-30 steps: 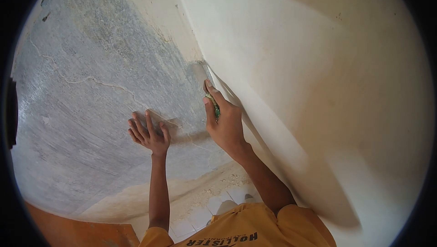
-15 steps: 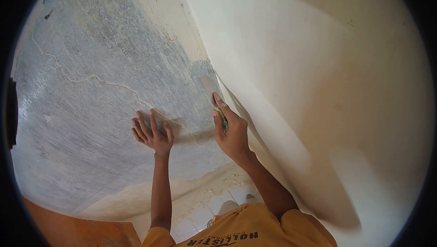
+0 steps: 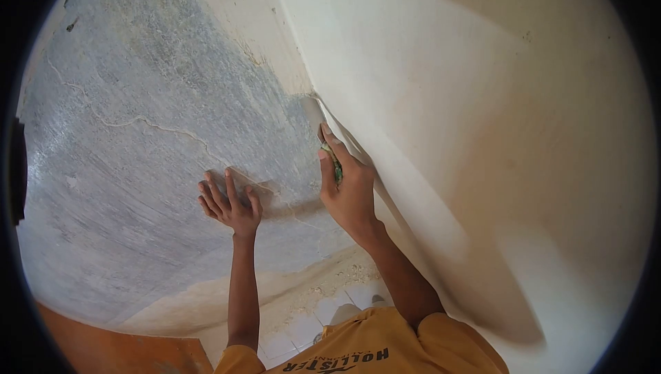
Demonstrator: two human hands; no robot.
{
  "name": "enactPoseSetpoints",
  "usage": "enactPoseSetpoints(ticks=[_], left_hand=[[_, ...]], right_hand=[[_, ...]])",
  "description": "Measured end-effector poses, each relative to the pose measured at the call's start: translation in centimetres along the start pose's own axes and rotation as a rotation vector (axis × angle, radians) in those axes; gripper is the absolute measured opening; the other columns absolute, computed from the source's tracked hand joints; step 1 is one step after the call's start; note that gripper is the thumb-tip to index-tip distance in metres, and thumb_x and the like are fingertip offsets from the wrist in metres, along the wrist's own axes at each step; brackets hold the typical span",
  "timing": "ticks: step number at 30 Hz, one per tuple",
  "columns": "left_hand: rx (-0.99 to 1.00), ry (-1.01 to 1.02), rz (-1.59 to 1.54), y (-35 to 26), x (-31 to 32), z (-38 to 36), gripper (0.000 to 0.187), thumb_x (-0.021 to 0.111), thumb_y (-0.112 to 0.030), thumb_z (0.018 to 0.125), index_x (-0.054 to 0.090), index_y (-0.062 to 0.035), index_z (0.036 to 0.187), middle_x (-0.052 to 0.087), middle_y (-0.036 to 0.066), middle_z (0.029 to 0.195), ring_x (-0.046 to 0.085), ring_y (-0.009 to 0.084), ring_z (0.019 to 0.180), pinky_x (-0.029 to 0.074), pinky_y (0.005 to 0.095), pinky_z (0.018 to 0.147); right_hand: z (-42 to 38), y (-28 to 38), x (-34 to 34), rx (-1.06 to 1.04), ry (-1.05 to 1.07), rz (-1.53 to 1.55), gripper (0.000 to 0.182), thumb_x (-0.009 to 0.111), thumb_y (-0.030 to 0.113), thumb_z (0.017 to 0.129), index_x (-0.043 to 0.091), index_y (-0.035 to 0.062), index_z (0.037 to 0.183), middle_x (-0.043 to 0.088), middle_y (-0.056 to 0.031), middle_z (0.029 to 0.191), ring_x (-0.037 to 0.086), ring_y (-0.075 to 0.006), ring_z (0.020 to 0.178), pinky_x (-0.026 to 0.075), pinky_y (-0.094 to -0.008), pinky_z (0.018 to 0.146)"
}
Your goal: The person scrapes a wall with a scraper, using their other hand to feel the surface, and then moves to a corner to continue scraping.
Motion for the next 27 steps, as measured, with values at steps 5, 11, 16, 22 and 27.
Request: enactPoseSetpoints(ticks=[5, 11, 16, 22, 27], left_hand=[[0.028, -0.013, 0.011, -0.3, -0.1, 0.3, 0.052, 0.051, -0.04, 0.098, 0.057, -0.0111, 0.14, 0.036, 0.02, 0.157, 0.023, 0.0354, 0.15, 0.01, 0.0487, 0.122], [0.039, -0.022, 0.01, -0.1, 0.1, 0.5, 0.052, 0.051, -0.04, 0.098, 0.057, -0.0107, 0.14, 0.037, 0.02, 0.156, 0.024, 0.0356, 0.15, 0.01, 0.0487, 0.122], [0.002, -0.002, -0.009, 0.2, 0.1, -0.1, 0.049, 0.054, -0.039, 0.095, 0.061, -0.0145, 0.137, 0.04, 0.017, 0.155, 0.023, 0.0349, 0.15, 0.011, 0.0482, 0.122], [0.018, 0.0, -0.005, -0.1, 0.1, 0.2, 0.052, 0.05, -0.04, 0.098, 0.057, -0.0108, 0.14, 0.037, 0.02, 0.156, 0.022, 0.0347, 0.15, 0.009, 0.0486, 0.122], [0.033, -0.005, 0.01, 0.1, 0.2, 0.4, 0.052, 0.05, -0.039, 0.098, 0.057, -0.0108, 0.141, 0.036, 0.02, 0.156, 0.022, 0.0347, 0.15, 0.009, 0.0483, 0.122]], right_hand=[[0.8, 1.3, -0.1, -0.054, 0.001, -0.008, 0.038, 0.059, 0.004, 0.097, 0.058, -0.0008, 0.134, 0.07, -0.0226, 0.093, 0.062, -0.0162, 0.065, 0.049, -0.0259, 0.064], [0.6, 1.6, -0.6, -0.081, -0.016, -0.02, 0.037, 0.058, 0.004, 0.097, 0.058, -0.0017, 0.134, 0.068, -0.0235, 0.089, 0.064, -0.0172, 0.065, 0.049, -0.0277, 0.062], [0.8, 1.3, -0.4, 0.031, 0.05, -0.029, 0.037, 0.058, 0.004, 0.098, 0.058, -0.0013, 0.135, 0.069, -0.0244, 0.095, 0.063, -0.0195, 0.065, 0.049, -0.0279, 0.063], [0.1, 0.2, 0.9, 0.072, 0.086, -0.025, 0.038, 0.058, 0.005, 0.098, 0.057, -0.0012, 0.135, 0.07, -0.0245, 0.104, 0.063, -0.018, 0.066, 0.05, -0.0277, 0.063], [0.4, 0.7, -0.1, -0.062, 0.002, 0.029, 0.038, 0.057, 0.003, 0.098, 0.056, -0.0023, 0.136, 0.071, -0.0233, 0.098, 0.069, -0.0194, 0.074, 0.052, -0.0285, 0.066]])
Point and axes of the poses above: each hand's wrist, its own z-axis towards the middle knuckle, its own x-axis out of the palm, y = z × x, the point moved 9 cm from there along z, towards the middle knuckle
